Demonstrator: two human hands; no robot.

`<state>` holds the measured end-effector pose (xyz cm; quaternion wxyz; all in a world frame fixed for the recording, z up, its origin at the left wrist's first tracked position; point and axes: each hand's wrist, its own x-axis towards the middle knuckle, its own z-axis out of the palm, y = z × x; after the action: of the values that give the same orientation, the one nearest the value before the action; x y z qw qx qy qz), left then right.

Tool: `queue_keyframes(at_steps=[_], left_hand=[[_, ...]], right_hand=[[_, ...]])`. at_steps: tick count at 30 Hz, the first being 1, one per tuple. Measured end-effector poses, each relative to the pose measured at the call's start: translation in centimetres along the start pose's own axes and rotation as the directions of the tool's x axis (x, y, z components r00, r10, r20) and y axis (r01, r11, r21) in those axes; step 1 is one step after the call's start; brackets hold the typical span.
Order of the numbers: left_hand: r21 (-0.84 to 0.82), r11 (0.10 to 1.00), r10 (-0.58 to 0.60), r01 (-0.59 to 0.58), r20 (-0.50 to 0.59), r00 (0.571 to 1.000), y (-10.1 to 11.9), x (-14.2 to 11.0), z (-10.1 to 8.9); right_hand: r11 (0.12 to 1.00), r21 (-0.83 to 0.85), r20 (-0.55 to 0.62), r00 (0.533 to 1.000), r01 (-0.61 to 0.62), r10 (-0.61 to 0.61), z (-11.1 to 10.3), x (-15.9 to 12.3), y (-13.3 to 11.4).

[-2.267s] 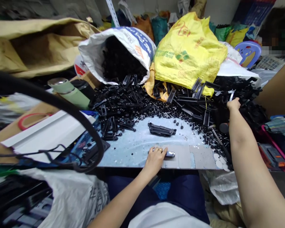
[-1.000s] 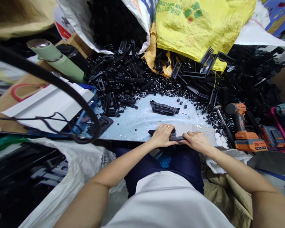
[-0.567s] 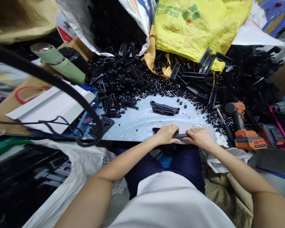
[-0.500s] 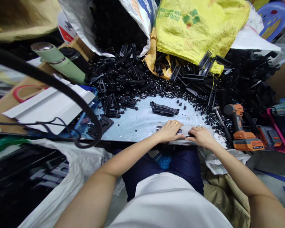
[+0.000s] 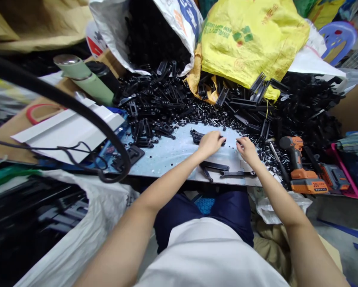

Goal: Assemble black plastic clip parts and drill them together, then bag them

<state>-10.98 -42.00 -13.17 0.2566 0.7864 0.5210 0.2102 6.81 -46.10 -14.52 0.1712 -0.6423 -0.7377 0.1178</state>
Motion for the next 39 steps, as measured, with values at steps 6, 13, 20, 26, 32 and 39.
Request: queue_keyframes(at_steps=[6,13,20,26,32,39], left_hand=[[-0.725,0.492,-0.364,0.482,0.332,0.870,-5.4,-8.3,-1.8],[-0.735,0.460,-0.373,0.498,0.349,0.860,-5.8,-9.2,-1.7],[-0.638,0.617,-0.412,0.460,0.235,0.880,-5.7,-8.1,-1.6],[-0.541,0.697,-0.402,0.471,0.250,0.881,-6.8,-7.8,-1.9],[-0.034,0.998,0.037,-0.044,-0.170,0.985,-4.5,-9.4,-0.7],[0.249,0.864,0.366,-0.437,0.286,0.886,-0.1,-8.5,2.9]], right_hand=[[0.984,0.137,0.154,0.979,0.110,-0.131,-0.9,-6.1,-2.1],[0.947,-0.105,0.197,0.940,0.303,-0.279,-0.1,-6.5,-3.9],[0.952,-0.100,0.094,0.955,0.290,-0.281,-0.1,-6.7,-3.7],[0.964,-0.043,0.056,0.964,0.264,-0.262,-0.3,-6.4,-3.1],[0.923,-0.170,0.137,0.936,0.344,-0.324,-0.6,-6.5,-2.8],[0.863,-0.091,-0.020,0.865,0.497,-0.501,1.4,-7.8,-1.1]])
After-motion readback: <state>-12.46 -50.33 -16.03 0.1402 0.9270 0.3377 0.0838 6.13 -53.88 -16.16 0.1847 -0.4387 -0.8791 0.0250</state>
